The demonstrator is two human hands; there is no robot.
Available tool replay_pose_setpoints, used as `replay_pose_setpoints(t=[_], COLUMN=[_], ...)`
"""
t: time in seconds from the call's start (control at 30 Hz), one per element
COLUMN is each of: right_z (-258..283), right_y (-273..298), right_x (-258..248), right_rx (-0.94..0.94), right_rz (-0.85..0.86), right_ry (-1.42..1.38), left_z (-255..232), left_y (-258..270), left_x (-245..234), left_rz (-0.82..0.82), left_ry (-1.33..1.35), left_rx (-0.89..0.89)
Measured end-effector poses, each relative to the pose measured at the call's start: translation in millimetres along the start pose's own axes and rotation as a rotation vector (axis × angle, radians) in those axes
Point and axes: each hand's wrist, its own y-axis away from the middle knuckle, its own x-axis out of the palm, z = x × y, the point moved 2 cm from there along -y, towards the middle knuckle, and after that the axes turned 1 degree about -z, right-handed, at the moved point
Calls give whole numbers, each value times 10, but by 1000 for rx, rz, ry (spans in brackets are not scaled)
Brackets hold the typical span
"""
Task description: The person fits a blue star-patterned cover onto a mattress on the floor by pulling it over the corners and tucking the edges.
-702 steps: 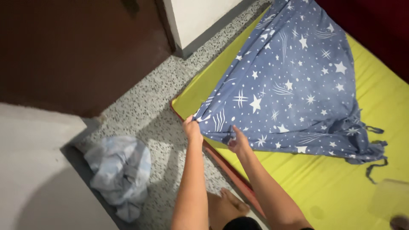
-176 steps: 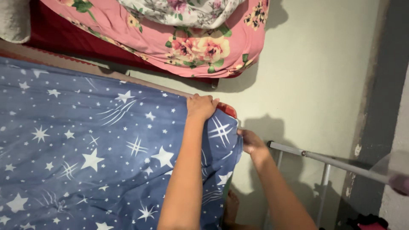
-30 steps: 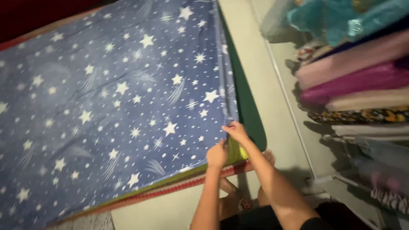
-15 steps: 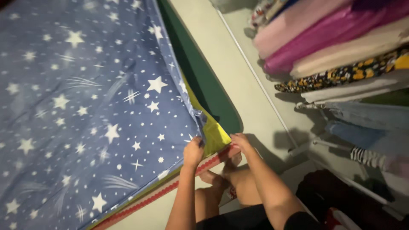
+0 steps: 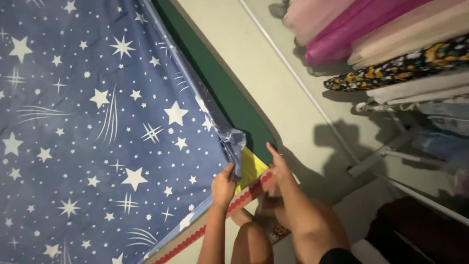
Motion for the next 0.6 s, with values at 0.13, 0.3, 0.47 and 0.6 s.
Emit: replay_pose_setpoints(t=[0.13,0.3,0.47,0.6], right_z=[-88,22,319,471], right_y=[-2,506,1826,2970], right_x=[-89,-114,373,1120], right_rx=[4,-4,-200,-235], right_rz=[-26,149,245,352], right_ry=[55,128,537,593], left_z=[-115,-381,-951,-1317], left_y=[-18,85,452,728], left_x=[-97,-433,-1109,-1778], left_rz=[42,34,52,-83], left_ry=[-3,47,107,147], left_rx=[42,66,-83,122])
